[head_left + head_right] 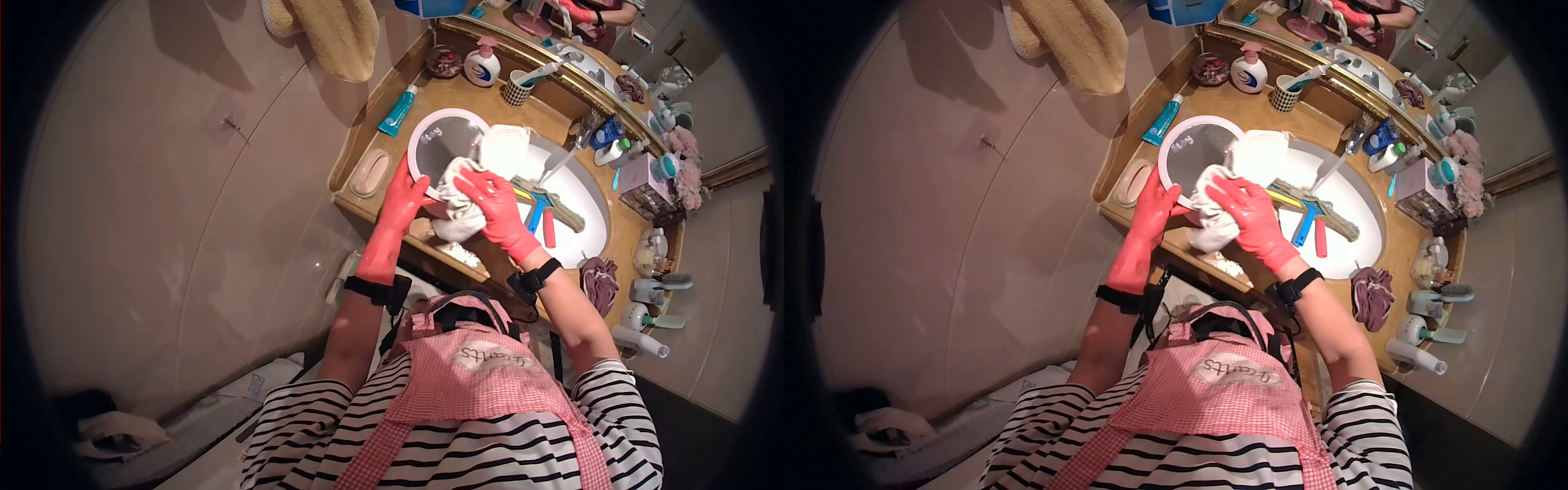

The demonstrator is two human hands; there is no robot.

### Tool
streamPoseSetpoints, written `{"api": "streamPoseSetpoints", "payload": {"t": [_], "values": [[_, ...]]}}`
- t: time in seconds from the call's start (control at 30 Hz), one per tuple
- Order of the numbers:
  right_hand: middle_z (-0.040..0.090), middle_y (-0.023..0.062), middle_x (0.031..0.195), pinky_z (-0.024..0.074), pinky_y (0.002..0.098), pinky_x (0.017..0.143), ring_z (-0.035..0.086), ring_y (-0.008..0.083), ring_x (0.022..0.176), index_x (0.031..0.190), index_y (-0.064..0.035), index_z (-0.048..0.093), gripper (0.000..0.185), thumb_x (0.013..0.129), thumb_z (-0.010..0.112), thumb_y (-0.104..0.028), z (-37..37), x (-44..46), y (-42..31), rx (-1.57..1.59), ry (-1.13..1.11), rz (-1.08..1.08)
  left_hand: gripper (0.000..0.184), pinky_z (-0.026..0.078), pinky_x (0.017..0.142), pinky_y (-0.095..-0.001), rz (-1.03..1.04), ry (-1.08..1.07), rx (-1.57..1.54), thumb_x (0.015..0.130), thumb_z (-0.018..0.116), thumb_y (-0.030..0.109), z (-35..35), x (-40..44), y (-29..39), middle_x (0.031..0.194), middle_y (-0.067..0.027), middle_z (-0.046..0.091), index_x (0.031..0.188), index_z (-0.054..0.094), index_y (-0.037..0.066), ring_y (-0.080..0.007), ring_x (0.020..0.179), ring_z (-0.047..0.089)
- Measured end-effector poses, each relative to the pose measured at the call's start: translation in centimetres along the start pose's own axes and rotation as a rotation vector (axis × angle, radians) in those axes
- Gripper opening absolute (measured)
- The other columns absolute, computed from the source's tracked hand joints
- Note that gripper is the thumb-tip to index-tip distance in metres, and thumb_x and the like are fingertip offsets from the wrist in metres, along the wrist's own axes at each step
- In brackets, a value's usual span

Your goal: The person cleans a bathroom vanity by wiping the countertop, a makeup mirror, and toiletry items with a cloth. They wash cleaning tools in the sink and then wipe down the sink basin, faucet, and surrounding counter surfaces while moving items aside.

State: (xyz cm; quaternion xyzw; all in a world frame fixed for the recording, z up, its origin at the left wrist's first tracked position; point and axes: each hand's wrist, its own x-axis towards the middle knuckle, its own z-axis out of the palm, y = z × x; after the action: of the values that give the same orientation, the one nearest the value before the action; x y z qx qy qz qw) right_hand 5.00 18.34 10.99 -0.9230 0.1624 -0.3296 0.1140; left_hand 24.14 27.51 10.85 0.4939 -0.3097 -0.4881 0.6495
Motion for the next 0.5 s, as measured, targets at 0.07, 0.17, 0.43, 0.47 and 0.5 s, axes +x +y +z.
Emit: {"api": "streamPoseSetpoints", "payload": {"t": [0.07, 0.17, 0.43, 0.47, 0.5], "values": [[0.058, 0.0108, 0.127, 0.0453, 0.0448, 0.091, 0.054, 0.0333, 0.108, 0.121, -0.0139, 0.061, 0.057, 0.064, 0.066, -0.010, -1.2, 1.1, 1.7, -0.045, 0.101, 0.046, 0.060, 0.057, 0.082, -0.0349, -0.073, 0.005, 0.019, 0.094, 0.048, 0.003, 0.6, 0.3, 1.0, 0.131, -0.0105, 0.050, 0.148, 0.022, 0.013, -0.0206, 0.114, 0.056], [0.057, 0.0119, 0.128, 0.0422, 0.0453, 0.094, 0.053, 0.0348, 0.110, 0.123, -0.0133, 0.059, 0.058, 0.065, 0.066, -0.008, -0.9, 5.3, 3.5, -0.114, 0.255, 0.261, 0.065, 0.057, 0.080, -0.0336, -0.089, -0.032, 0.037, 0.093, 0.047, 0.000, 1.2, 0.4, 1.3, 0.135, -0.0090, 0.047, 0.149, 0.018, 0.016, -0.0199, 0.117, 0.052], [0.057, 0.0101, 0.126, 0.0391, 0.0443, 0.096, 0.051, 0.0323, 0.114, 0.120, -0.0133, 0.060, 0.051, 0.069, 0.068, -0.017, 1.7, 6.9, -1.6, 0.131, 0.057, 0.023, 0.062, 0.040, 0.101, -0.0289, -0.037, -0.040, -0.072, 0.091, 0.050, -0.001, 1.0, -0.1, 1.8, 0.141, -0.0086, 0.042, 0.147, 0.025, 0.008, -0.0172, 0.125, 0.046], [0.058, 0.0086, 0.124, 0.0397, 0.0446, 0.093, 0.050, 0.0317, 0.114, 0.118, -0.0141, 0.062, 0.051, 0.068, 0.073, -0.021, 1.0, 6.2, -1.9, 0.187, 0.046, -0.004, 0.062, 0.041, 0.100, -0.0297, -0.051, -0.072, -0.120, 0.091, 0.050, -0.002, 0.6, -0.1, 1.3, 0.140, -0.0080, 0.043, 0.147, 0.025, 0.006, -0.0170, 0.125, 0.046], [0.058, 0.0086, 0.124, 0.0397, 0.0446, 0.093, 0.050, 0.0317, 0.114, 0.118, -0.0141, 0.062, 0.051, 0.068, 0.073, -0.021, 0.6, 5.7, -2.1, 0.191, 0.039, -0.002, 0.062, 0.041, 0.100, -0.0297, -0.056, -0.067, -0.124, 0.091, 0.050, -0.002, 0.4, -0.1, 0.6, 0.140, -0.0080, 0.043, 0.147, 0.025, 0.006, -0.0170, 0.125, 0.046]]}}
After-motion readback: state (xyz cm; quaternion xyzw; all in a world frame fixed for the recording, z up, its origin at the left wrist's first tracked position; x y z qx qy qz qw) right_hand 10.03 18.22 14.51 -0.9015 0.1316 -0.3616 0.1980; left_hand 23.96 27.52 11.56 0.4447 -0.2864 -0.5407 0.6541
